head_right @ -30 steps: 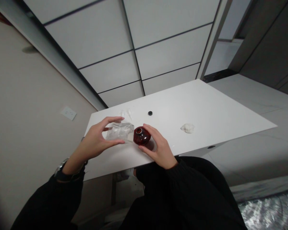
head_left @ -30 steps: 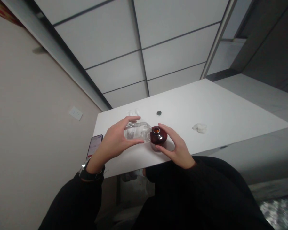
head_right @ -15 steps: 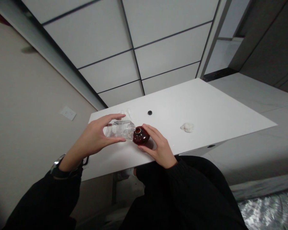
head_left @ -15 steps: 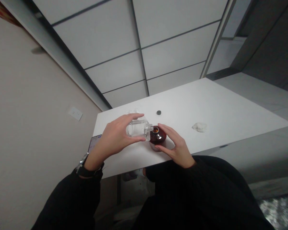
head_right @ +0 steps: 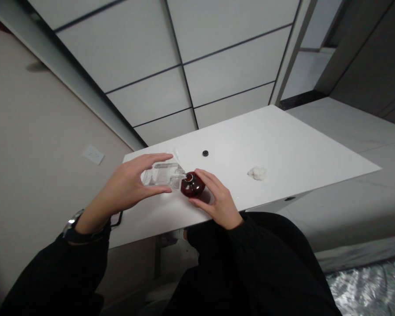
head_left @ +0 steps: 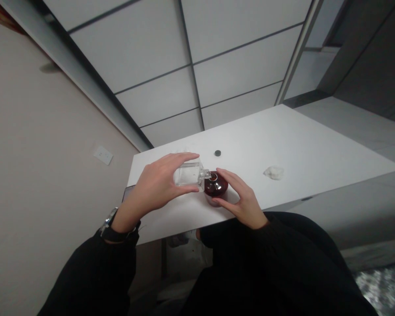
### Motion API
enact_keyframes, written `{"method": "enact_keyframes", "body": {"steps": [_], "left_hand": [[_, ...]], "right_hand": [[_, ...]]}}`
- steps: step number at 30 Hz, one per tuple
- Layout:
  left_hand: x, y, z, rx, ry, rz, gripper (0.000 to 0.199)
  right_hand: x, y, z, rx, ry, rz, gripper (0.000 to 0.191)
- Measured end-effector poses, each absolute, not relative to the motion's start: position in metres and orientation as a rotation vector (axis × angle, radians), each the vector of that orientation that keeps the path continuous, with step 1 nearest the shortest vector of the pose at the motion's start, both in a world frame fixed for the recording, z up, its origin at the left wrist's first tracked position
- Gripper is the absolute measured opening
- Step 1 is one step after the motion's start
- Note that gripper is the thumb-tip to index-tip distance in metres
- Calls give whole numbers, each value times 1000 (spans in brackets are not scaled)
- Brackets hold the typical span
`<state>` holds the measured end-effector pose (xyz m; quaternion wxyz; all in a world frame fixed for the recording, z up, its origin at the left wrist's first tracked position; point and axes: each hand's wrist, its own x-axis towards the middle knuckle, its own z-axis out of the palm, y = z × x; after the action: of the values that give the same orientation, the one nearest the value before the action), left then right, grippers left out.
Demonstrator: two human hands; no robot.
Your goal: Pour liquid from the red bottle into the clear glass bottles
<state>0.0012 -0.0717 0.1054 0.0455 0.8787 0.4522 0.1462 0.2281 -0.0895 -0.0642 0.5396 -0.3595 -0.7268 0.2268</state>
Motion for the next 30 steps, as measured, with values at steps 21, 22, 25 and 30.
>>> {"method": "enact_keyframes", "body": {"steps": [21, 22, 25, 30], "left_hand": [[0, -68, 116, 2757, 1368, 349, 68], [0, -68, 117, 2759, 1364, 339, 67], [0, -68, 119, 2766, 1364, 320, 67], [1, -68, 121, 2786, 1363, 304, 67]], "right_hand": [[230, -89, -66, -843, -1721, 532, 77], [230, -89, -66, -844, -1720, 533, 76], [230, -89, -66, -850, -1724, 540, 76], [231, -89, -68, -863, -1721, 549, 75]]}}
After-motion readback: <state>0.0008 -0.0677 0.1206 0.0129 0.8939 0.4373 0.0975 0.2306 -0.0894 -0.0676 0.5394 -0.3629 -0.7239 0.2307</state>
